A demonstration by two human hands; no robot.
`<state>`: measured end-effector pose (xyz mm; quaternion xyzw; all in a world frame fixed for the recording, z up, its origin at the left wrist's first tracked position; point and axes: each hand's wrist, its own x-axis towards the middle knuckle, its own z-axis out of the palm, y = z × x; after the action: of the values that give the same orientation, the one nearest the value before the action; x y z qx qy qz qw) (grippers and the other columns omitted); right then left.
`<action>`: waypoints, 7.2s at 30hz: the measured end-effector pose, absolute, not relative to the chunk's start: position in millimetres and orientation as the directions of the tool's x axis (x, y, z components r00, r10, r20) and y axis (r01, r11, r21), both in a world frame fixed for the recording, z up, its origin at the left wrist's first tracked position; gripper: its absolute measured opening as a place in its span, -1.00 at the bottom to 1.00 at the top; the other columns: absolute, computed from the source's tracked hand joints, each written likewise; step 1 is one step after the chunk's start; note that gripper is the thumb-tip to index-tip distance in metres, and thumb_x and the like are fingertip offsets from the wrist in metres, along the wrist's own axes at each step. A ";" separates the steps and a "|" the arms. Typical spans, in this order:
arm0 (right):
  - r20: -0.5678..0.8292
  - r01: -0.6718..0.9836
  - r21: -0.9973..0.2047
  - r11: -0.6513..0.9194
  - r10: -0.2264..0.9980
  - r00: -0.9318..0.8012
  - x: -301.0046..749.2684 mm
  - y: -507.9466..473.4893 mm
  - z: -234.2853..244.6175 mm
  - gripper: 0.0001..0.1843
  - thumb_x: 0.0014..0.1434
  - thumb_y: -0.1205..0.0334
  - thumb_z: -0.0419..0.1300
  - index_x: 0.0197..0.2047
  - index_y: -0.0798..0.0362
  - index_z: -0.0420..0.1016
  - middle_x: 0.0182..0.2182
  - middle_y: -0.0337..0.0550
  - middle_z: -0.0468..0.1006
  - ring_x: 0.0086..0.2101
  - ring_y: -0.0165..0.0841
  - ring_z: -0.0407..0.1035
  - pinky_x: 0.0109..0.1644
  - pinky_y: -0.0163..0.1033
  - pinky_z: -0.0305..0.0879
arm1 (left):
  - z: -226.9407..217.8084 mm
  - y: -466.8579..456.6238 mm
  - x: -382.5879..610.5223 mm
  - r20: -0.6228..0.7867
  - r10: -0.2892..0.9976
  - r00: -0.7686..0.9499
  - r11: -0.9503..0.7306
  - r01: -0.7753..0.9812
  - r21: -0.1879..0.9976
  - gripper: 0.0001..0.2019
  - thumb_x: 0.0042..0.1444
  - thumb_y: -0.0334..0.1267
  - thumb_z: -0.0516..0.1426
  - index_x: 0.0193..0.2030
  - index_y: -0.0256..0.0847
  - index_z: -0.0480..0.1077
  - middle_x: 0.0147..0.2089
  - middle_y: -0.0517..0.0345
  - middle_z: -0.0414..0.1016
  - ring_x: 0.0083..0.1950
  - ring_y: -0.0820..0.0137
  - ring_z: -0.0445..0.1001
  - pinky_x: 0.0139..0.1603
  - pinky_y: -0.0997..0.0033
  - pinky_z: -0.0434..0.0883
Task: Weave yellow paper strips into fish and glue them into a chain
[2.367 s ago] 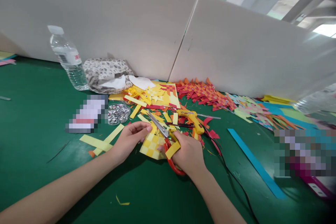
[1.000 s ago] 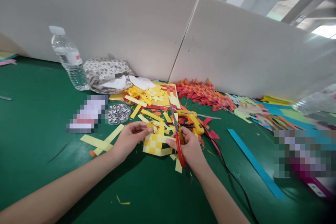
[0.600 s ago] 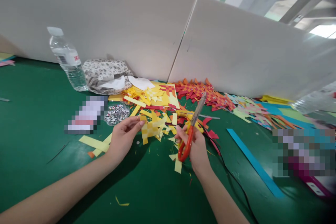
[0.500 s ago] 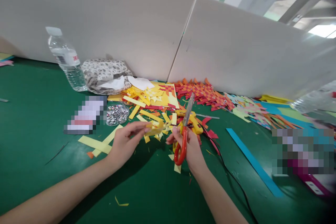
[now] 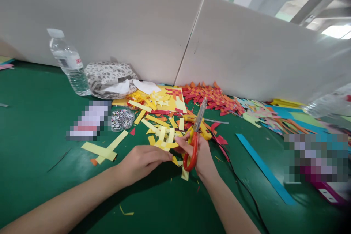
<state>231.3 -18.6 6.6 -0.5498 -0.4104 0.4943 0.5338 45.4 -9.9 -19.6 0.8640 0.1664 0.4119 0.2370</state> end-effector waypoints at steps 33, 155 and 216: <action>0.100 -0.111 -0.986 0.124 0.974 0.201 240.0 -19.9 5.6 -0.65 -0.18 0.30 0.36 -0.37 -0.02 0.26 -0.41 -0.29 0.52 -0.31 -0.36 0.41 -0.10 -0.14 0.28 | -10.9 2.0 43.6 -0.031 0.982 0.184 0.050 -0.101 0.994 -0.87 -0.05 -0.30 0.08 -0.34 -0.22 0.42 -0.38 0.14 0.49 -0.32 0.36 0.44 -0.40 0.45 0.31; 0.580 0.979 -0.170 0.112 0.815 0.008 230.8 -31.7 5.4 -0.62 0.02 -0.12 0.13 -0.36 0.05 0.27 -0.48 -0.19 0.41 -0.46 -0.35 0.34 -0.47 -0.31 0.05 | -18.5 10.9 48.0 -0.182 0.983 0.040 0.183 -0.380 0.907 -0.73 -0.19 -0.25 0.33 -0.37 -0.25 0.37 -0.38 0.22 0.54 -0.34 0.50 0.50 -0.30 0.57 0.43; 0.412 0.932 -0.273 0.241 0.904 -0.113 215.8 -38.5 0.6 -0.58 -0.04 -0.18 0.15 -0.49 0.04 0.24 -0.58 -0.26 0.38 -0.60 -0.44 0.25 -0.50 -0.35 -0.02 | -17.8 -1.3 53.0 -0.233 0.857 0.460 0.495 -0.607 0.621 -0.78 -0.04 -0.22 0.27 -0.24 -0.23 0.44 -0.32 0.15 0.51 -0.35 0.49 0.47 -0.31 0.52 0.42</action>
<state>215.8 -38.5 0.6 -0.6156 -0.7455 -0.0268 0.2539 53.0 -1.3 -17.8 0.2329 0.2678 0.4451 0.8221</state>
